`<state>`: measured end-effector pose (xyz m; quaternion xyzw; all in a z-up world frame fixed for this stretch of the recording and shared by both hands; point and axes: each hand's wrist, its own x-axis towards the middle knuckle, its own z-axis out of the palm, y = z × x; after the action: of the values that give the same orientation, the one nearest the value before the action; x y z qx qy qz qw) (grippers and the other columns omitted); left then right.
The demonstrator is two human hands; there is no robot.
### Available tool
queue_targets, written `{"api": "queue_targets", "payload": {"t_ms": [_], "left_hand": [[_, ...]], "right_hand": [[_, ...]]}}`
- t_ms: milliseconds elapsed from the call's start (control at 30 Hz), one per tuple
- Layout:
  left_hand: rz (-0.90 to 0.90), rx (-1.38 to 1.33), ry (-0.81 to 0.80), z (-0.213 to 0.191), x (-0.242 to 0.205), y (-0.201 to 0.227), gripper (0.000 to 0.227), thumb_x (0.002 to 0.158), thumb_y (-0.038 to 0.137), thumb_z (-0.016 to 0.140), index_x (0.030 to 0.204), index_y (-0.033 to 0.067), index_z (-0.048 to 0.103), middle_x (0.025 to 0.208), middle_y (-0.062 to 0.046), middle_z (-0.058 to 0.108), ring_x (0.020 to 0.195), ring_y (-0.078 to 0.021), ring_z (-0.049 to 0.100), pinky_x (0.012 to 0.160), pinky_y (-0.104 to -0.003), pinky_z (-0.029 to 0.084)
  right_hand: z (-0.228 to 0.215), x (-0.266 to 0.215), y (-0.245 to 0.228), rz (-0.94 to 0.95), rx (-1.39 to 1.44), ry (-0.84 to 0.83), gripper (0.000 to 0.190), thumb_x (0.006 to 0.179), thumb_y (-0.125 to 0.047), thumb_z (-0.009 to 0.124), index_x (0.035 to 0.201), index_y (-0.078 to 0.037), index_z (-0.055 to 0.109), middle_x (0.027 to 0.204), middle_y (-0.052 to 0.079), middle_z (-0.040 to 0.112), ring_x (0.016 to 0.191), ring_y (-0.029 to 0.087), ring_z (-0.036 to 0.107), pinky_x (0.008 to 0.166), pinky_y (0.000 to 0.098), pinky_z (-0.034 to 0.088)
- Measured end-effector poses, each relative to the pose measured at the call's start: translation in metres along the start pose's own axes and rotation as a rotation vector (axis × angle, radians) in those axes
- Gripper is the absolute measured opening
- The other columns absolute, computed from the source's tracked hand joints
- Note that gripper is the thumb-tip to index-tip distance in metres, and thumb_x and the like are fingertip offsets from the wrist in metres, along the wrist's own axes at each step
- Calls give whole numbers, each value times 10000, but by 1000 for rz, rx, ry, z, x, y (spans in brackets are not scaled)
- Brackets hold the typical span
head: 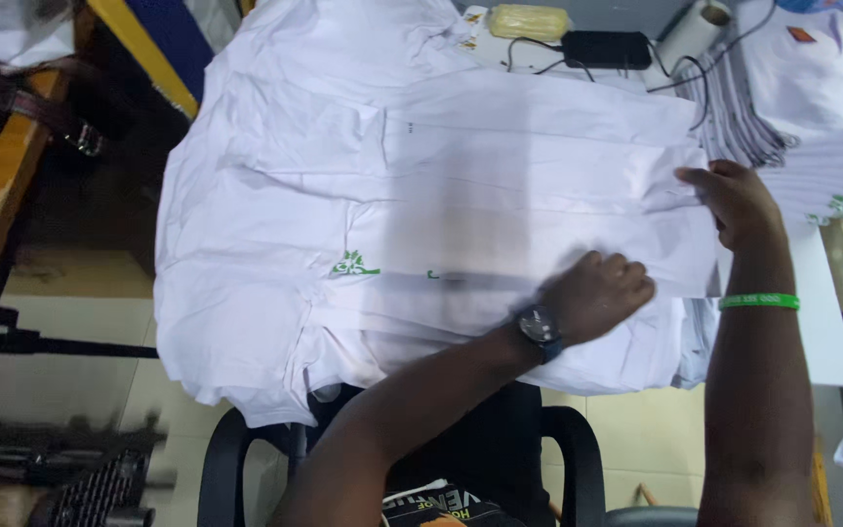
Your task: The person folds white t-shirts one by one on a table. They smooth the fabric, fold the sleeves and bottom, then stack the finished shirts to the right.
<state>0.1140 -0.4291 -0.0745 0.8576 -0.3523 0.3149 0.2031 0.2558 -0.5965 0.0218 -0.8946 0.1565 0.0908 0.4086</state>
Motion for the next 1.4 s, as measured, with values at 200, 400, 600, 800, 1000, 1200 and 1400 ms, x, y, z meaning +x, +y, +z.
{"api": "queue_targets", "payload": {"t_ms": [200, 400, 600, 800, 1000, 1200, 1400], "left_hand": [[-60, -44, -1, 31, 28, 25, 111, 912, 146, 640, 1021, 141, 659, 984, -54, 678, 890, -294, 658, 696, -482, 506], [-176, -229, 126, 15, 40, 17, 54, 982, 49, 547, 1000, 9, 516, 880, -186, 592, 662, -406, 598, 519, -554, 416], [-720, -703, 430, -46, 18, -25, 157, 936, 37, 540, 1061, 122, 580, 1083, -102, 609, 980, -290, 635, 839, -389, 536], [-1373, -1327, 645, -114, -52, -72, 156, 899, 41, 581, 1006, 113, 492, 897, -78, 504, 844, -188, 578, 817, -357, 646], [-1610, -1339, 675, -174, -80, -76, 772, 900, 244, 795, 1479, -42, 372, 1118, -225, 590, 959, -296, 711, 897, -443, 645], [-1575, -1122, 484, -160, -99, -90, 388, 988, 251, 654, 1196, -65, 568, 885, -245, 723, 749, -293, 780, 713, -416, 672], [-1611, -1145, 577, -195, -104, -68, 327, 958, 151, 660, 1160, -98, 598, 876, -320, 722, 748, -340, 778, 710, -409, 688]], "right_hand": [[3, -12, -33, -40, 122, -103, 421, 991, -246, 702, 768, -249, 344, 652, -36, 202, 565, 81, 216, 510, 286, 174], [10, 4, -42, -101, 187, -129, 615, 909, -155, 738, 1463, -161, 469, 844, 5, 441, 563, 114, 352, 468, 275, 300], [28, -26, -95, -188, 270, -236, 410, 900, -127, 715, 1296, -184, 626, 1142, 8, 729, 965, 132, 716, 761, 209, 532], [138, 41, -111, -412, 510, -621, 726, 839, -99, 781, 1493, -156, 470, 999, 82, 644, 877, 210, 754, 658, 348, 686], [240, -33, -171, -462, -135, -449, 645, 862, -198, 779, 1461, -290, 559, 1064, 111, 636, 550, 237, 738, 568, 286, 637], [264, -22, -167, -529, -240, -402, 475, 828, -280, 806, 1278, -257, 654, 963, 67, 713, 513, 190, 720, 487, 264, 612], [245, -43, -193, -486, -7, -567, 244, 993, -255, 666, 1062, -21, 686, 828, 169, 740, 667, 212, 768, 526, 300, 649]]}}
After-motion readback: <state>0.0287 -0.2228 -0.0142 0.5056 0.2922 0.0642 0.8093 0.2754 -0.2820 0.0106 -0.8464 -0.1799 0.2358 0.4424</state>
